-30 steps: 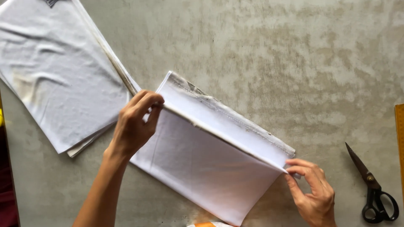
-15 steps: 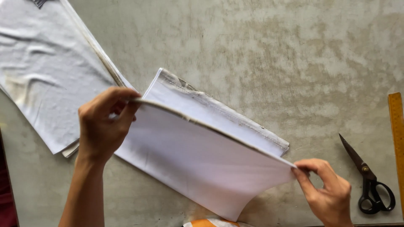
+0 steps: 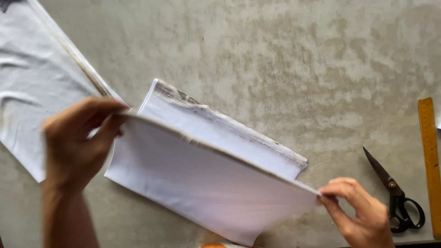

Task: Cutting white fabric with scissors and folding the pieces on a workbench.

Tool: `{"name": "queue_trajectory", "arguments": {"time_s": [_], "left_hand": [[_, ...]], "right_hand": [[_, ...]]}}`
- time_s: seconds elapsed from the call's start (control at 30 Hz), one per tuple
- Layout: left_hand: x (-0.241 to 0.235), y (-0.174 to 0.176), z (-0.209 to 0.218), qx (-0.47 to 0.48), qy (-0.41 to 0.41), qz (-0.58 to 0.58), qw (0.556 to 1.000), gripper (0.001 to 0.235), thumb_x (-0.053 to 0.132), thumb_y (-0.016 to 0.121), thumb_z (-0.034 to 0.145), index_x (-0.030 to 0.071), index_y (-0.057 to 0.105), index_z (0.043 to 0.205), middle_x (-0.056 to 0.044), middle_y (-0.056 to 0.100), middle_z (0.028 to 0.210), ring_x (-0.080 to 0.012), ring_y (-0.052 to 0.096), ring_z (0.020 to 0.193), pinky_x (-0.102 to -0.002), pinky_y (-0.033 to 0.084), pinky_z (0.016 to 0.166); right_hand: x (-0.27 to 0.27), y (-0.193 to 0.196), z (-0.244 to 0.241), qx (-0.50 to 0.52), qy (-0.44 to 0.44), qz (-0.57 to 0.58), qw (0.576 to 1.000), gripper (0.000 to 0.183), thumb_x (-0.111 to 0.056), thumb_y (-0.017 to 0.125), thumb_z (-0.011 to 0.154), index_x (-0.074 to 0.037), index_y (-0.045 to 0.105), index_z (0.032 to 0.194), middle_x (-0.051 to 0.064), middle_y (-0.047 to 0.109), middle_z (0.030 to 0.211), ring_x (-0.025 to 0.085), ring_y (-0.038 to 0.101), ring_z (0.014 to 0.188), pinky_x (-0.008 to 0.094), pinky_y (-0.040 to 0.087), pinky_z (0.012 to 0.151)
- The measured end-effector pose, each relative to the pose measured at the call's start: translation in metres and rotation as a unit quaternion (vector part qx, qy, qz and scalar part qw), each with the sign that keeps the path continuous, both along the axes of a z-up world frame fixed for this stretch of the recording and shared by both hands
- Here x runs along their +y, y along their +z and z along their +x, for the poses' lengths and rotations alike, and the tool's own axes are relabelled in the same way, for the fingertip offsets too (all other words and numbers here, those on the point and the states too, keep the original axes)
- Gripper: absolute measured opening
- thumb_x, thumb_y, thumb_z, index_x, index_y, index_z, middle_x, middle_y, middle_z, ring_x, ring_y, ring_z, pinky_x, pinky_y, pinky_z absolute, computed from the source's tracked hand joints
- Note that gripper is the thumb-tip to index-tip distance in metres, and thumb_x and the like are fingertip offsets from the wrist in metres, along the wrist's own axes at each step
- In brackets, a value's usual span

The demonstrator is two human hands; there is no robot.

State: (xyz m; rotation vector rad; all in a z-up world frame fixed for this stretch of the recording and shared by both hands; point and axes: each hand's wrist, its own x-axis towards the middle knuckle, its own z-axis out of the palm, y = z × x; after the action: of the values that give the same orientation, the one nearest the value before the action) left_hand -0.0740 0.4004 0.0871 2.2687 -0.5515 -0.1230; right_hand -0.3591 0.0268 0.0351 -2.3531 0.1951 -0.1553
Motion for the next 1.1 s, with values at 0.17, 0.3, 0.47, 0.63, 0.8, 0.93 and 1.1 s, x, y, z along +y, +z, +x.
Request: {"name": "queue_trajectory", "arguments": {"time_s": [0.17, 0.3, 0.47, 0.63, 0.8, 0.93, 1.1], "left_hand": [[-0.045, -0.07, 0.033, -0.032, -0.024, -0.047, 0.998, 0.029, -0.01, 0.066, 0.095, 0.001, 0.064, 0.121, -0.011, 0.062, 0.115, -0.0192, 0.065, 0.093, -0.031, 0.057, 0.083], [-0.067, -0.074, -0.027, -0.117, 0.049, 0.088, 0.988, 0.046, 0.021, 0.058, 0.109, 0.003, 0.047, 0.15, -0.021, 0.043, 0.159, -0.0378, 0.048, 0.143, -0.052, 0.039, 0.117], [-0.06, -0.148, -0.039, -0.079, 0.032, 0.282, 0.956, 0.073, 0.058, 0.036, 0.106, 0.022, 0.02, 0.167, -0.012, 0.012, 0.174, -0.0334, 0.012, 0.16, -0.066, 0.011, 0.122], [-0.074, -0.146, 0.034, -0.15, -0.121, 0.271, 0.943, 0.076, 0.066, 0.028, 0.105, 0.023, 0.02, 0.168, -0.012, 0.012, 0.173, -0.0318, 0.01, 0.16, -0.068, 0.009, 0.121], [-0.142, -0.12, -0.036, -0.276, -0.052, 0.124, 0.952, 0.046, 0.037, 0.062, 0.103, 0.01, 0.067, 0.14, -0.021, 0.055, 0.153, -0.0373, 0.044, 0.147, -0.064, 0.014, 0.123], [-0.163, -0.161, -0.088, -0.166, -0.11, 0.206, 0.958, 0.075, 0.059, 0.046, 0.101, 0.019, 0.032, 0.163, -0.011, 0.02, 0.172, -0.0294, 0.015, 0.159, -0.064, 0.005, 0.124], [-0.168, -0.169, -0.085, -0.207, -0.151, 0.209, 0.944, 0.074, 0.061, 0.037, 0.103, 0.022, 0.025, 0.165, -0.007, 0.015, 0.173, -0.0295, 0.011, 0.16, -0.066, 0.001, 0.124]], "right_hand": [[-0.007, -0.049, 0.026, 0.013, -0.039, -0.088, 0.995, 0.019, -0.009, 0.075, 0.091, -0.006, 0.07, 0.109, 0.004, 0.072, 0.102, 0.016, 0.069, 0.089, 0.031, 0.054, 0.088], [0.001, -0.067, 0.015, -0.028, -0.008, -0.237, 0.971, 0.044, -0.017, 0.073, 0.093, -0.006, 0.065, 0.135, 0.013, 0.058, 0.139, 0.027, 0.058, 0.115, 0.041, 0.053, 0.101], [0.025, -0.064, 0.012, -0.01, 0.034, -0.218, 0.975, 0.04, -0.019, 0.067, 0.096, -0.019, 0.067, 0.136, 0.004, 0.063, 0.14, 0.026, 0.058, 0.122, 0.041, 0.042, 0.101], [0.068, -0.065, -0.013, 0.082, 0.075, -0.24, 0.964, 0.072, -0.031, 0.069, 0.088, -0.026, 0.045, 0.155, 0.003, 0.051, 0.15, 0.024, 0.055, 0.118, 0.049, 0.045, 0.1], [0.066, -0.041, -0.025, 0.057, -0.021, -0.153, 0.986, 0.049, -0.03, 0.066, 0.094, -0.018, 0.061, 0.141, 0.001, 0.064, 0.14, 0.021, 0.06, 0.125, 0.041, 0.044, 0.102], [-0.041, -0.054, -0.095, 0.002, -0.135, -0.215, 0.967, 0.039, -0.015, 0.07, 0.096, -0.008, 0.069, 0.134, 0.014, 0.063, 0.137, 0.03, 0.059, 0.128, 0.042, 0.045, 0.113], [-0.162, -0.119, -0.212, 0.115, -0.252, -0.283, 0.918, 0.058, -0.012, 0.059, 0.1, 0.005, 0.056, 0.155, 0.027, 0.051, 0.159, 0.052, 0.049, 0.134, 0.057, 0.037, 0.113]]}}
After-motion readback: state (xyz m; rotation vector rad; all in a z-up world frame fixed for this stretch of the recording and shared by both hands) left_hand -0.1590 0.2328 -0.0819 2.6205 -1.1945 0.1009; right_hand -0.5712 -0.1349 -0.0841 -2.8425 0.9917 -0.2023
